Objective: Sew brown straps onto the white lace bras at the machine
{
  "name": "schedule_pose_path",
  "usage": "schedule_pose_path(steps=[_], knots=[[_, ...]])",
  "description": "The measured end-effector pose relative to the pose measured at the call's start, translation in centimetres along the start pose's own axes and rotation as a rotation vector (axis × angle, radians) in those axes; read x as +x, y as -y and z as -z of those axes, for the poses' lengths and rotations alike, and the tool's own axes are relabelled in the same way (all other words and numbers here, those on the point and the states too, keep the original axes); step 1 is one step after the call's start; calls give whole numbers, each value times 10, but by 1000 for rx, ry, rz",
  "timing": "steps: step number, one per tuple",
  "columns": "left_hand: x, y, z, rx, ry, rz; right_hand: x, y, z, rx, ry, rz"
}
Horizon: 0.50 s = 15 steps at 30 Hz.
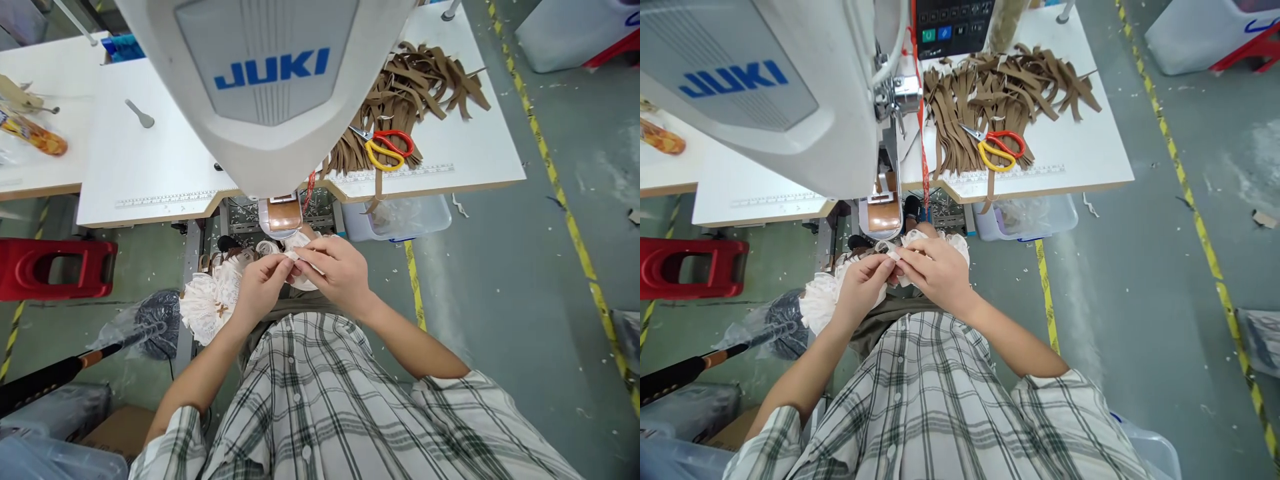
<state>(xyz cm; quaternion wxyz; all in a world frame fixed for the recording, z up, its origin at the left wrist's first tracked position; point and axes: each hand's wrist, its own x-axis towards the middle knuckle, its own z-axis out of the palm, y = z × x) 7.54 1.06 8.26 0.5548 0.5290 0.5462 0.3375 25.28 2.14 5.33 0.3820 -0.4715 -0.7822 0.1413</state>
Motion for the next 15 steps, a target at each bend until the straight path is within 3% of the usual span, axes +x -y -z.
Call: schedule_pose_path(steps=[5,8,9,11,13,14,15], knots=[[8,3,1,123,10,31,-8,-2,-11,63,32,16],[16,12,7,154,65,103,-5,-22,-10,203,184,73],[18,15,9,134,78,125,1,-36,-4,226,222,66],[20,22,13,69,72,149,23,-75,18,138,180,-28],[18,26,15,10,39,155,55,-118,48,-156,19,-206],[16,27,15,-25,23,161,73,-139,63,-325,20,-276],[15,27,14,-68,11,176,91,-157,77,-485,107,-340]])
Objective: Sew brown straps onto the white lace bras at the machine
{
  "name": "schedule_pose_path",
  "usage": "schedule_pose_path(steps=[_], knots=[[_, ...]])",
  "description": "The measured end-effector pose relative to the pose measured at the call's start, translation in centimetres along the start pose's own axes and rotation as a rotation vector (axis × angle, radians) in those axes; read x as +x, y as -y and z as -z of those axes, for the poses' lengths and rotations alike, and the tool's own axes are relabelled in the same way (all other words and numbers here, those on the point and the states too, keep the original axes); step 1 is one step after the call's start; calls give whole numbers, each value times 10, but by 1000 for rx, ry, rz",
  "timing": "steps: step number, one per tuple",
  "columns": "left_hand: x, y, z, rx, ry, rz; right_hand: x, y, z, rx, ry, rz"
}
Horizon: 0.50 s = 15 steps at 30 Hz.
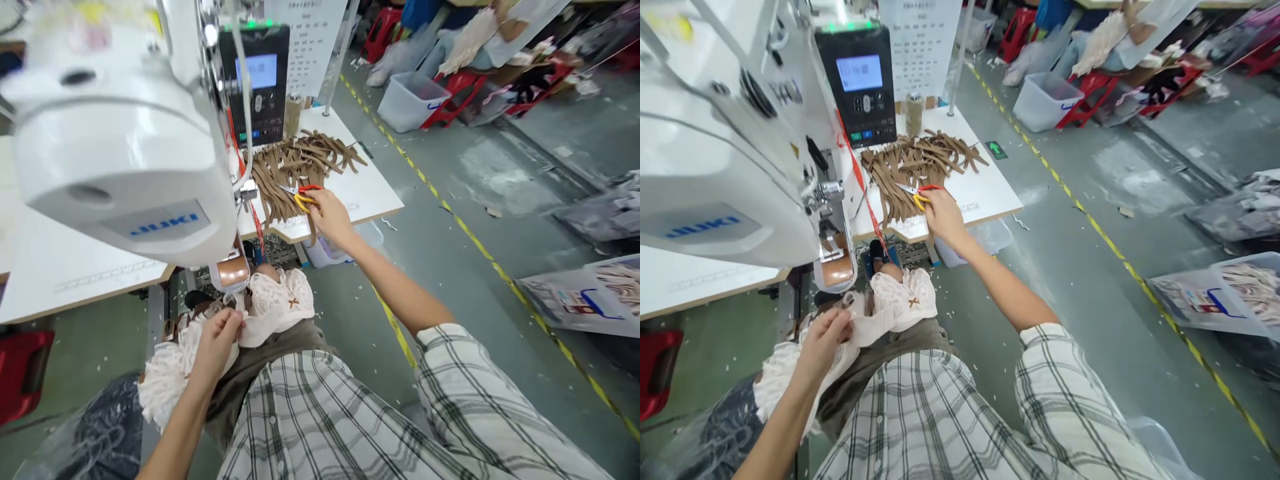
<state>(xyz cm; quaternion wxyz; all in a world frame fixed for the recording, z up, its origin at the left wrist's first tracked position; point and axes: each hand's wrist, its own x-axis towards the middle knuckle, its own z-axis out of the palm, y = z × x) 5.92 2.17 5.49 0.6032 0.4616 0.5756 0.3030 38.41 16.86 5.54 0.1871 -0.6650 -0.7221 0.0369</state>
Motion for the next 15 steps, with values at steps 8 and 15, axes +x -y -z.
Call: schedule_pose_path(steps=[8,15], knots=[[-2,-17,-13,-365,84,131,78,-30,30,-226,332,78],[-5,-21,-8,-481,61,114,-37,-14,71,81,172,-27]])
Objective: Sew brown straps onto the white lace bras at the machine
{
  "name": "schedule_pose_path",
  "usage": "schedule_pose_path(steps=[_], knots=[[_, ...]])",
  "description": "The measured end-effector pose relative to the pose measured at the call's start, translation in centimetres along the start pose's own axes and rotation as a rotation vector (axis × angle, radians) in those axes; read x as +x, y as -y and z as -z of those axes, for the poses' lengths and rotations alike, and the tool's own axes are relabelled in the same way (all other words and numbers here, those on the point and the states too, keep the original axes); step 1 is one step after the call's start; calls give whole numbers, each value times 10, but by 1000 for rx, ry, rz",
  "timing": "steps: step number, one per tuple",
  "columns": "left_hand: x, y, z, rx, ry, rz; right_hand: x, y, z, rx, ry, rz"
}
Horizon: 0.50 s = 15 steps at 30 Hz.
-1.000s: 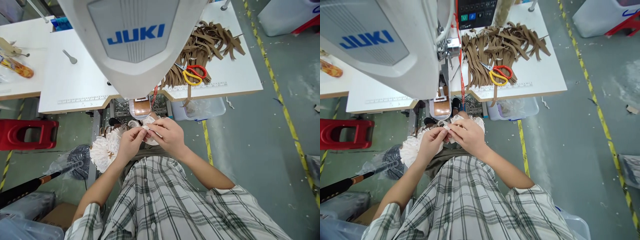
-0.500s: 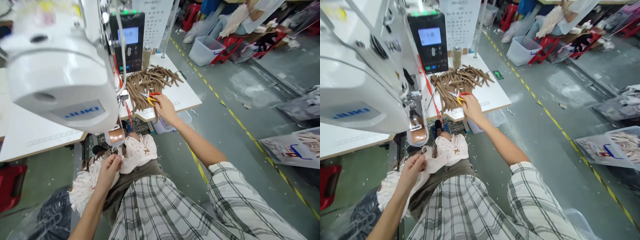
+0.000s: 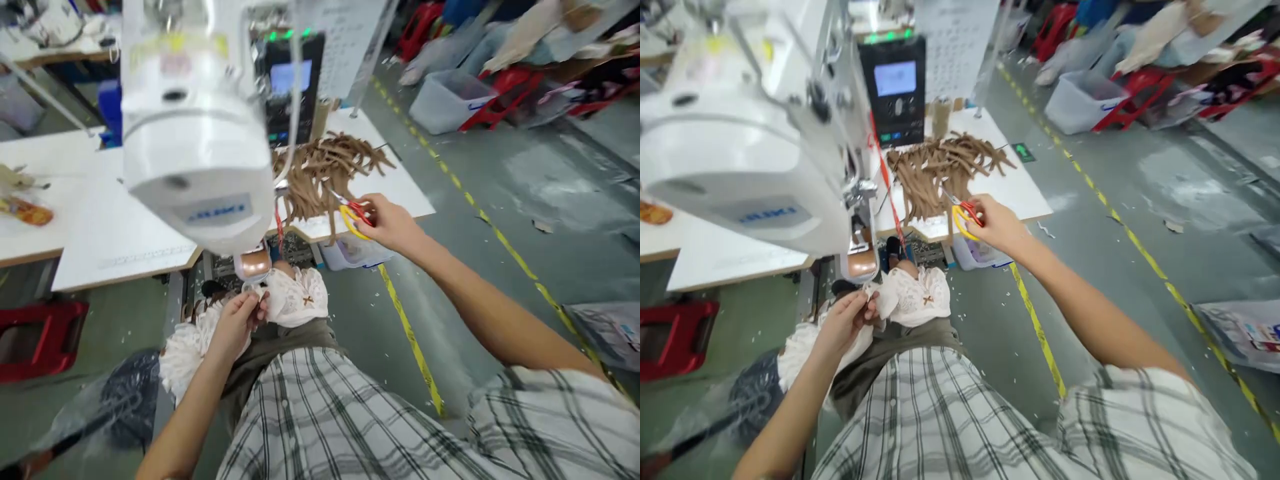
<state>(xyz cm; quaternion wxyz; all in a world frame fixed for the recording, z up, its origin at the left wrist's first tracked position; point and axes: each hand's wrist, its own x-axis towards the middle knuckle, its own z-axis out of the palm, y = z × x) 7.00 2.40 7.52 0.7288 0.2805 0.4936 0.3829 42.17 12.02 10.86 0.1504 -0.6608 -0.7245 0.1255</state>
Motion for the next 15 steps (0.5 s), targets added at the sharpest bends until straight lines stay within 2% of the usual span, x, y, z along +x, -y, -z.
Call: schedule_pose_path(steps=[2,3,4,7,10,15], knots=[[-2,-2,0,-4,13,-27,-51,21,-2,118,80,18],[-2,-2,0,9,21,-34,-75,32,-5,144,195,83],[-3,-3,1,24,27,-38,-95,44,-8,142,240,163],[-4,-3,3,54,25,-48,-134,76,-27,131,207,345],[-6,-1,5,100,28,-72,-138,94,-45,157,187,383],[-6,2,7,237,65,-101,-119,104,-62,182,224,390]])
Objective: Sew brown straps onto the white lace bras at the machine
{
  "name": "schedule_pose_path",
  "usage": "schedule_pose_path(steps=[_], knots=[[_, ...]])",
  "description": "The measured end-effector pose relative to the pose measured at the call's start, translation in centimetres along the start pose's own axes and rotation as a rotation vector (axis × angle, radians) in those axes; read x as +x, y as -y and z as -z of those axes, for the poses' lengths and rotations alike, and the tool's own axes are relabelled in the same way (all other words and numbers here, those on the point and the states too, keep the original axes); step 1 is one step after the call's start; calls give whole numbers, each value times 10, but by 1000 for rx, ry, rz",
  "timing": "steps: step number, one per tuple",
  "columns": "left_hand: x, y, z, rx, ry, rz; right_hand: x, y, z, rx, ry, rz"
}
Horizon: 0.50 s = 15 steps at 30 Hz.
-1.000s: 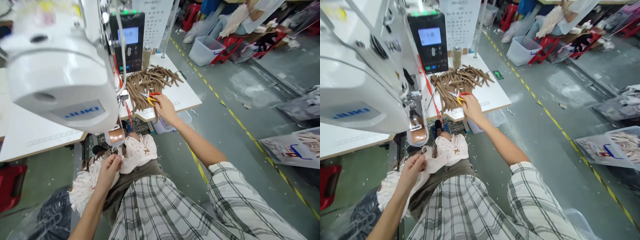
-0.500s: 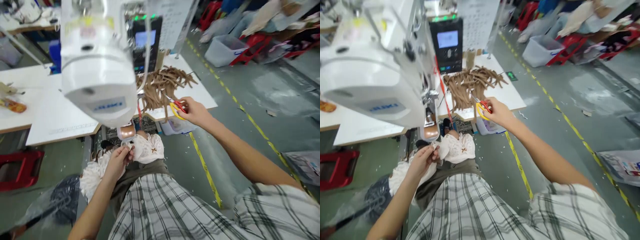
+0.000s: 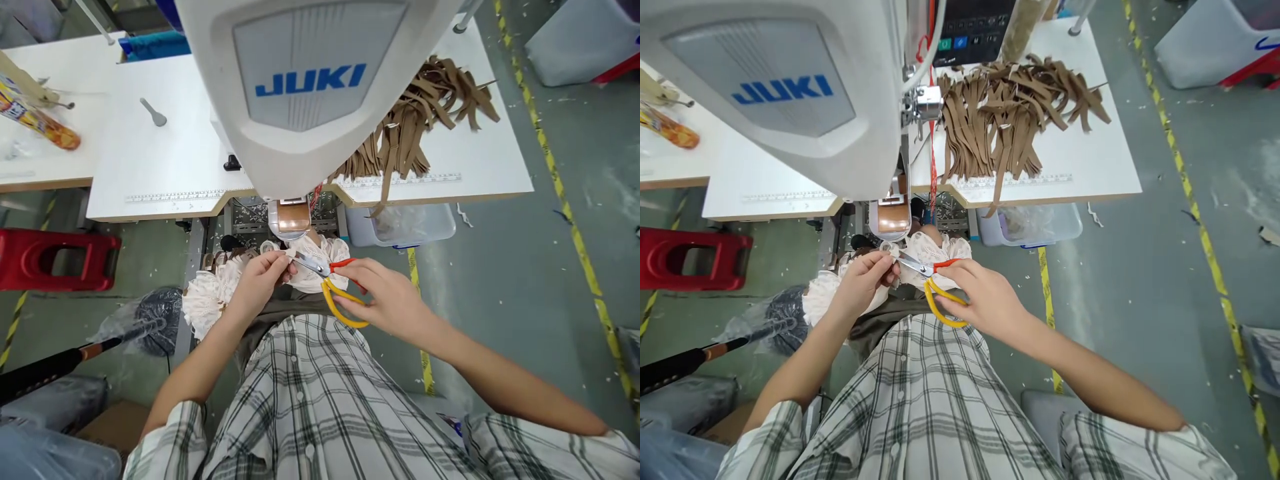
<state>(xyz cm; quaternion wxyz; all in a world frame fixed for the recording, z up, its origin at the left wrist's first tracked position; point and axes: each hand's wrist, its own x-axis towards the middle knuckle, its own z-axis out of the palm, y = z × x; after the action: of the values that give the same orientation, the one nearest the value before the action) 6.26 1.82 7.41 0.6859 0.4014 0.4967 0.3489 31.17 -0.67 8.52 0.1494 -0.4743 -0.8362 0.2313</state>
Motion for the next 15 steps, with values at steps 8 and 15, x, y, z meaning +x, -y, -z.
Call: schedule_pose_path(steps=[8,15], knots=[[1,5,6,-111,5,67,-4,-3,-4,114,64,-45],[3,8,13,-346,-71,156,-10,2,-8,288,61,-155]])
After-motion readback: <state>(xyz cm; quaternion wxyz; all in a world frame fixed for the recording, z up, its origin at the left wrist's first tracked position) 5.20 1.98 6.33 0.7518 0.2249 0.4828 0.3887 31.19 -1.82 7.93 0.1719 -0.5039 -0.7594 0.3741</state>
